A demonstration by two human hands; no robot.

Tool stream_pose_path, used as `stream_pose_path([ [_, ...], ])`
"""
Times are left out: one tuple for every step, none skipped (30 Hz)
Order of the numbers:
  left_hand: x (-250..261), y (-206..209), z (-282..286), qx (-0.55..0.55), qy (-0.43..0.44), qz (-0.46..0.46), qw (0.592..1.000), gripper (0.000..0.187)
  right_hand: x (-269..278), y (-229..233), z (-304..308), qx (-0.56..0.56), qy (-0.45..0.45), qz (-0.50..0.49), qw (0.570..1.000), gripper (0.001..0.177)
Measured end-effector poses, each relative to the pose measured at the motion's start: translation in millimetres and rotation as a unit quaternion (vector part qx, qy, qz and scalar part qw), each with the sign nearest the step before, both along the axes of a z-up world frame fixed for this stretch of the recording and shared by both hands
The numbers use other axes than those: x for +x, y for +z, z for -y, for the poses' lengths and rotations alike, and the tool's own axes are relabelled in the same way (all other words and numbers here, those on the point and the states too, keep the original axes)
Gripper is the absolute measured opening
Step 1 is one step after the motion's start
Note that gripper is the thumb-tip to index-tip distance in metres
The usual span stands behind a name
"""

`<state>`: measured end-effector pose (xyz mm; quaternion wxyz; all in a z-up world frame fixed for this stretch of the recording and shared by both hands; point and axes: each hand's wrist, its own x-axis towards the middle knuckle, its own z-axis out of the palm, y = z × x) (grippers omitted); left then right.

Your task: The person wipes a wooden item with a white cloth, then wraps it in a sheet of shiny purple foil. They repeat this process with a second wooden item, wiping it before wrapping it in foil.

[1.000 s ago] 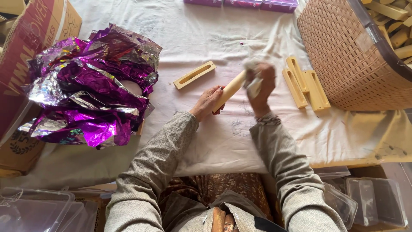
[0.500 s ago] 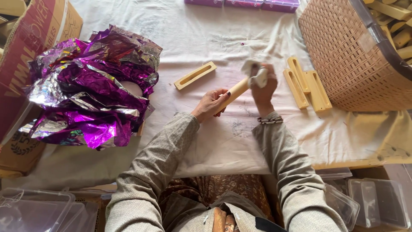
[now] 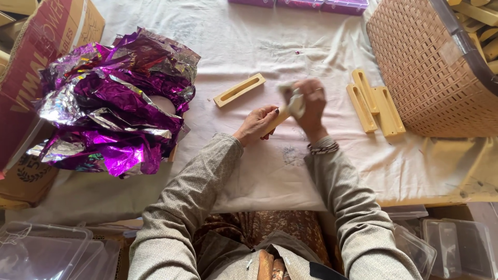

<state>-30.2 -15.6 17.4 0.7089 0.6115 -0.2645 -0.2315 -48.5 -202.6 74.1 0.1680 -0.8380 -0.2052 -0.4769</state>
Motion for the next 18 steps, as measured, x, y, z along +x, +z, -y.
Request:
stream_pose_path([
  [-3.3, 7.7, -0.4, 0.019, 0.002, -0.013, 1.000, 0.028, 7.0, -9.1, 16.6, 0.097, 0.006, -0.026, 0.995, 0.019],
  [-6.9, 15.5, -0.7, 0.038, 0.004, -0.027, 0.999, 0.031, 13.7, -18.1, 33.3, 0.194, 0.012, -0.051, 0.980, 0.019],
  [-1.5, 3.8, 2.6, 0.039, 0.003, -0.026, 0.999, 0.031, 18.3, -26.7, 42.7, 0.194, 0.011, -0.051, 0.980, 0.019],
  [3.8, -7.7, 5.7, 0.015, 0.015, -0.015, 1.000, 0.029, 22.8, -35.3, 52.0, 0.302, 0.027, -0.088, 0.949, 0.016],
  [9.6, -19.0, 8.1, -0.009, 0.029, -0.003, 1.000, 0.028, 28.0, -43.7, 60.5, 0.405, 0.045, -0.124, 0.905, 0.013],
  [9.6, -17.6, 6.6, -0.008, 0.028, -0.002, 1.000, 0.028, 32.2, -55.3, 60.4, 0.406, 0.045, -0.123, 0.904, 0.013],
  [10.9, -15.2, 5.6, -0.033, 0.059, 0.011, 0.998, 0.027, 38.0, -65.6, 60.6, 0.471, 0.095, -0.156, 0.863, 0.013],
  [12.2, -12.7, 4.4, -0.058, 0.090, 0.024, 0.994, 0.025, 43.9, -75.8, 60.6, 0.531, 0.145, -0.187, 0.814, 0.013],
  [12.5, -10.9, 3.7, -0.059, 0.091, 0.025, 0.994, 0.025, 39.6, -73.6, 47.6, 0.530, 0.146, -0.187, 0.814, 0.013],
  [12.9, -9.2, 2.9, -0.102, 0.112, 0.029, 0.988, 0.026, 35.4, -71.6, 34.5, 0.393, 0.165, -0.194, 0.883, 0.018],
  [13.4, -7.6, 1.3, -0.144, 0.133, 0.033, 0.980, 0.029, 31.4, -70.1, 20.6, 0.247, 0.181, -0.197, 0.931, 0.024],
  [17.6, -10.4, 0.3, -0.145, 0.134, 0.035, 0.980, 0.029, 16.3, -45.6, 1.5, 0.247, 0.182, -0.196, 0.931, 0.024],
  [20.5, -14.2, -0.2, -0.180, 0.157, 0.023, 0.971, 0.035, -0.1, -22.1, -17.1, 0.152, 0.197, -0.154, 0.956, 0.040],
  [23.6, -18.2, -0.6, -0.215, 0.180, 0.012, 0.960, 0.043, -16.4, 1.2, -35.5, 0.055, 0.209, -0.111, 0.970, 0.057],
  [24.2, -16.9, -3.9, -0.215, 0.181, 0.012, 0.960, 0.043, -16.9, 1.6, -34.2, 0.054, 0.210, -0.111, 0.970, 0.057],
  [24.8, -15.5, -6.9, -0.210, 0.216, -0.021, 0.953, 0.046, -17.4, 1.9, -32.6, 0.041, 0.190, -0.143, 0.970, 0.057],
  [25.7, -13.9, -8.7, -0.204, 0.247, -0.054, 0.946, 0.049, -18.4, 2.4, -30.1, 0.029, 0.168, -0.173, 0.970, 0.057],
  [25.6, -9.4, -12.0, -0.204, 0.246, -0.054, 0.946, 0.049, -12.8, -1.5, -21.7, 0.029, 0.167, -0.173, 0.970, 0.057],
])
